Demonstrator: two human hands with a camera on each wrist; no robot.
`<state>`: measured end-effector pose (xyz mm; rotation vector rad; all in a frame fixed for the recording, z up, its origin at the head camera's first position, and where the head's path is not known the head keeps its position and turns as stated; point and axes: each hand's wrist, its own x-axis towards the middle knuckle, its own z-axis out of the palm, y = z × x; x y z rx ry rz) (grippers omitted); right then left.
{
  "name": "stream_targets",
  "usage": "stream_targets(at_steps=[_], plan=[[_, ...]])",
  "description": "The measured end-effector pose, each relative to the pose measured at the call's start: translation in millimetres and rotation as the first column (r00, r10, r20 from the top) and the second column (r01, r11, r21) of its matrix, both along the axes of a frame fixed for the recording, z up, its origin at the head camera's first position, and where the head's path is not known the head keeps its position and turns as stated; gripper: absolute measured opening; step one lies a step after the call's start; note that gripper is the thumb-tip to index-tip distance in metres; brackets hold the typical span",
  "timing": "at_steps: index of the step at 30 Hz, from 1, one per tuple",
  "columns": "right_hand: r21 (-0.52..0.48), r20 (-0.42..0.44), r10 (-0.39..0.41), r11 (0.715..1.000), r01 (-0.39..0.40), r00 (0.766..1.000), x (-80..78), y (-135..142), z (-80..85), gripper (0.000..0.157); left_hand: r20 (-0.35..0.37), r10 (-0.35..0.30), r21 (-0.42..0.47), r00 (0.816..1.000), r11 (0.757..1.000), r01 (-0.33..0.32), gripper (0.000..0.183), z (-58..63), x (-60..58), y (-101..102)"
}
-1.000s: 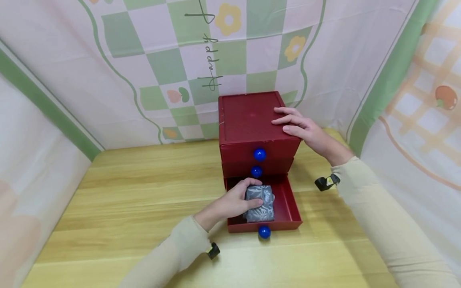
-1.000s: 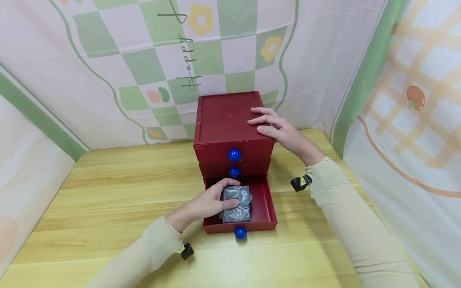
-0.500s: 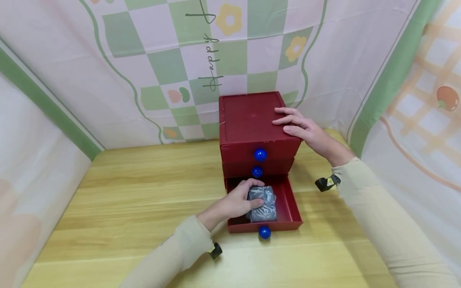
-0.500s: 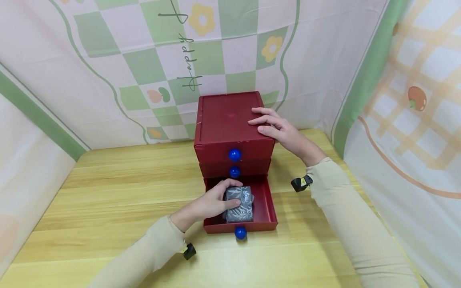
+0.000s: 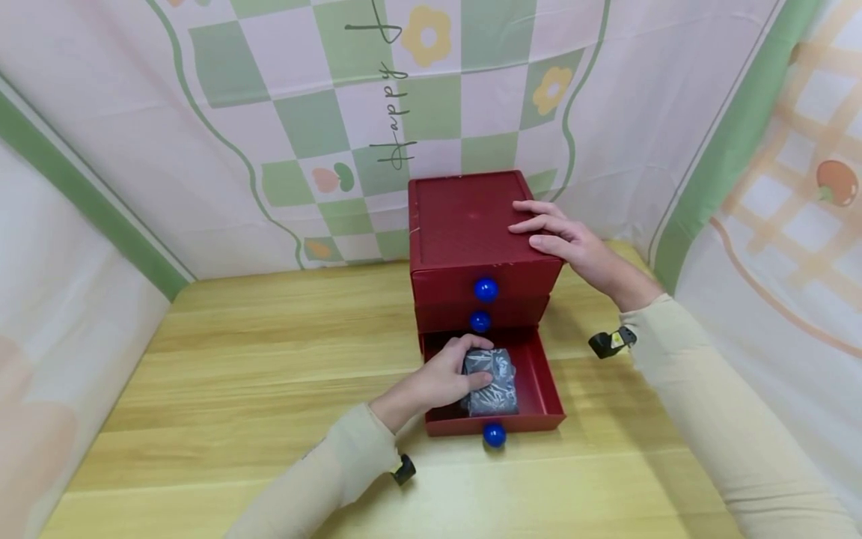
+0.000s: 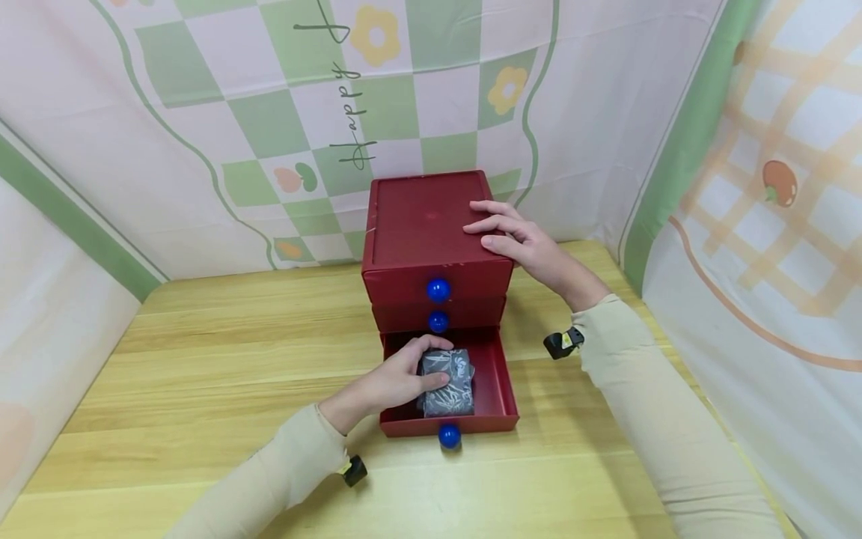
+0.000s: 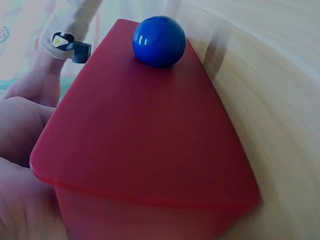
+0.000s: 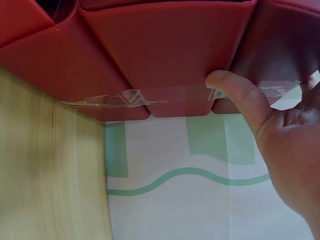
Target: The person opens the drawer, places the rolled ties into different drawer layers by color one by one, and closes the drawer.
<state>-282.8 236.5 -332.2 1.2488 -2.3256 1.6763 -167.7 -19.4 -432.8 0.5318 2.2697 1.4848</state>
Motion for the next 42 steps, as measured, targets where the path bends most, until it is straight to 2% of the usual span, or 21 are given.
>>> stream_targets(at_steps=[4,10,17,26,42], plan=[[-0.002,0.001,0.003,1.000,-0.003,1.000,0.3,0.0,0.0,0.030,-0.012,0.003,-0.009,1.000,1.000,-0.003,0.039,-0.7,-0.1,0.3],[0.000,-0.002,0.001,1.000,-0.001,1.000,0.0,0.4,-0.5,0.030,-0.048,0.002,-0.078,0.999,0.997,-0.006,0.039,-0.9,0.4,0.7],[0.001,0.005,0.002,1.000,-0.002,1.000,-0.8,0.3,-1.3,0.030,-0.042,0.000,-0.079,0.999,0.997,-0.004,0.038,-2.9,0.5,1.4],[-0.002,0.013,0.005,1.000,-0.005,1.000,-0.9,-0.3,-0.7,0.030,-0.172,-0.046,-0.240,0.984,0.971,0.004,0.051,-0.9,5.6,2.1],[0.001,0.011,0.001,1.000,-0.001,1.000,0.4,-0.3,0.4,0.030,-0.202,-0.062,-0.248,0.978,0.969,0.010,0.055,1.6,8.1,1.6]])
